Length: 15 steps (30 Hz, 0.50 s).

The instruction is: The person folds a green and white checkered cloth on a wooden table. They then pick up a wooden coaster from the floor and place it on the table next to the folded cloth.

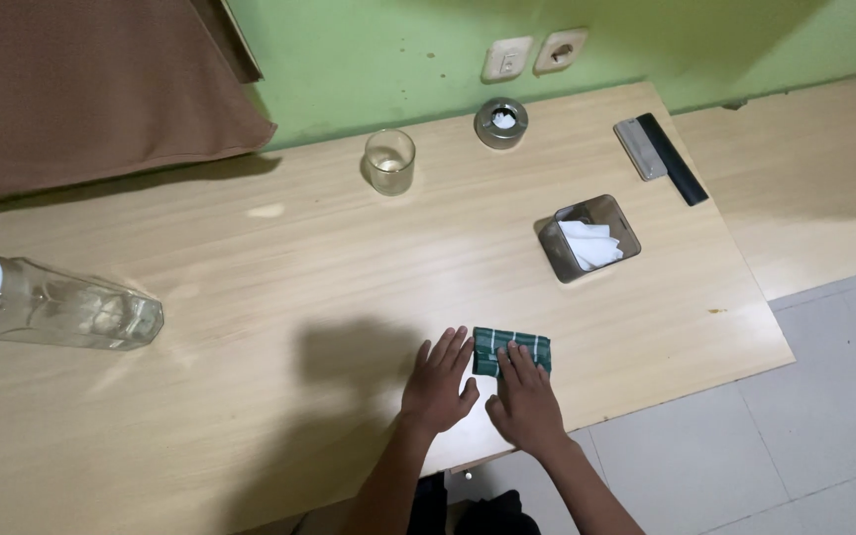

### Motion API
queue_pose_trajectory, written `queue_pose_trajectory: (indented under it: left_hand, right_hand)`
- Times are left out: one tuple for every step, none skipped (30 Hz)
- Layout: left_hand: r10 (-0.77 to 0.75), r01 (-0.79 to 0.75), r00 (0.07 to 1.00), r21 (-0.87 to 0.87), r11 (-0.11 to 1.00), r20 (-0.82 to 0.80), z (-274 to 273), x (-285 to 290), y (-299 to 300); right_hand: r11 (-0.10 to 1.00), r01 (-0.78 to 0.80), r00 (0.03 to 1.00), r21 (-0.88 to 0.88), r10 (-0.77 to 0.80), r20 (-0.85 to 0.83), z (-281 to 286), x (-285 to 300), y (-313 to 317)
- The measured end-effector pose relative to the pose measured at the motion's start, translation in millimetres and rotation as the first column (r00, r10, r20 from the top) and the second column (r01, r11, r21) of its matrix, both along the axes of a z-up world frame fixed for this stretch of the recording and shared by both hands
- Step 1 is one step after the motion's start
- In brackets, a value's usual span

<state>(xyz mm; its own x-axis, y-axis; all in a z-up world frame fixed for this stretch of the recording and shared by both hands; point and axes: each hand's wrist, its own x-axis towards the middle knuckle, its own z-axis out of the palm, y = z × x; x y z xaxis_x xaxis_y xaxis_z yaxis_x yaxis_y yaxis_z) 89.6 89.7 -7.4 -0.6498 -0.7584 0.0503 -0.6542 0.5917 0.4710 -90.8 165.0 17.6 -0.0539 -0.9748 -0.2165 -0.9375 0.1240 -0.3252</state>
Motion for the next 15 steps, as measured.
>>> queue_pose_trajectory:
  left_hand:
    - [0.006,-0.006,1.0,-0.002,1.0,-0.003,3,1,0]
    - [0.005,-0.005,1.0,0.02,1.0,0.011,7,1,1]
    - [-0.002,0.001,1.0,0.043,0.999,0.024,10,2,1]
    - [-0.001,0.0,1.0,0.042,0.999,0.021,10,2,3]
    - [-0.001,-0.001,0.999,0.049,0.999,0.035,10,1,3]
    - [-0.001,-0.002,0.999,0.055,0.999,0.049,9,0,3]
    - [-0.002,0.0,0.999,0.054,0.999,0.045,7,0,1]
    - [-0.004,0.001,0.998,0.051,0.999,0.062,5,-1,0]
    - [-0.004,0.0,0.997,0.052,0.999,0.08,2,0,1]
    - [-0.003,-0.001,0.997,0.055,0.998,0.077,2,-1,0]
    - [-0.003,-0.001,0.997,0.054,0.999,0.08,2,0,0]
    - [-0.003,-0.002,0.996,0.053,0.999,0.084,2,0,0]
    - [0.0,-0.005,0.997,0.059,0.998,0.082,3,0,0]
    - [-0.003,-0.004,0.996,0.077,0.997,0.09,5,0,1]
    - [-0.006,-0.003,0.995,0.09,0.996,0.096,7,-1,-1]
  right_hand:
    - [1.0,-0.006,1.0,-0.002,0.006,-0.003,1,-3,-7]
    - [1.0,-0.008,1.0,0.013,0.008,0.001,2,-7,-14]
    - [1.0,-0.004,1.0,0.029,0.004,0.004,3,-10,-19]
    - [1.0,-0.005,1.0,0.028,0.005,0.001,8,-11,-26]
    - [0.999,0.004,1.0,0.045,-0.005,0.008,13,-12,-33]
    - [0.998,0.014,1.0,0.062,-0.015,0.016,18,-13,-40]
    - [0.998,0.016,1.0,0.061,-0.017,0.011,19,-12,-40]
    - [0.997,0.024,1.0,0.077,-0.025,0.013,19,-11,-41]
    - [0.995,0.03,0.999,0.097,-0.032,0.016,18,-9,-40]
    - [0.995,0.03,0.999,0.1,-0.031,0.014,17,-7,-34]
    - [0.995,0.016,1.0,0.096,-0.017,0.011,16,-4,-28]
    - [0.996,0.002,1.0,0.091,-0.003,0.008,15,0,-22]
    - [0.995,-0.001,1.0,0.097,0.0,0.006,11,3,-11]
    - [0.997,-0.012,1.0,0.081,0.011,0.019,8,6,0]
    - [0.998,-0.023,0.999,0.06,0.021,0.03,6,9,9]
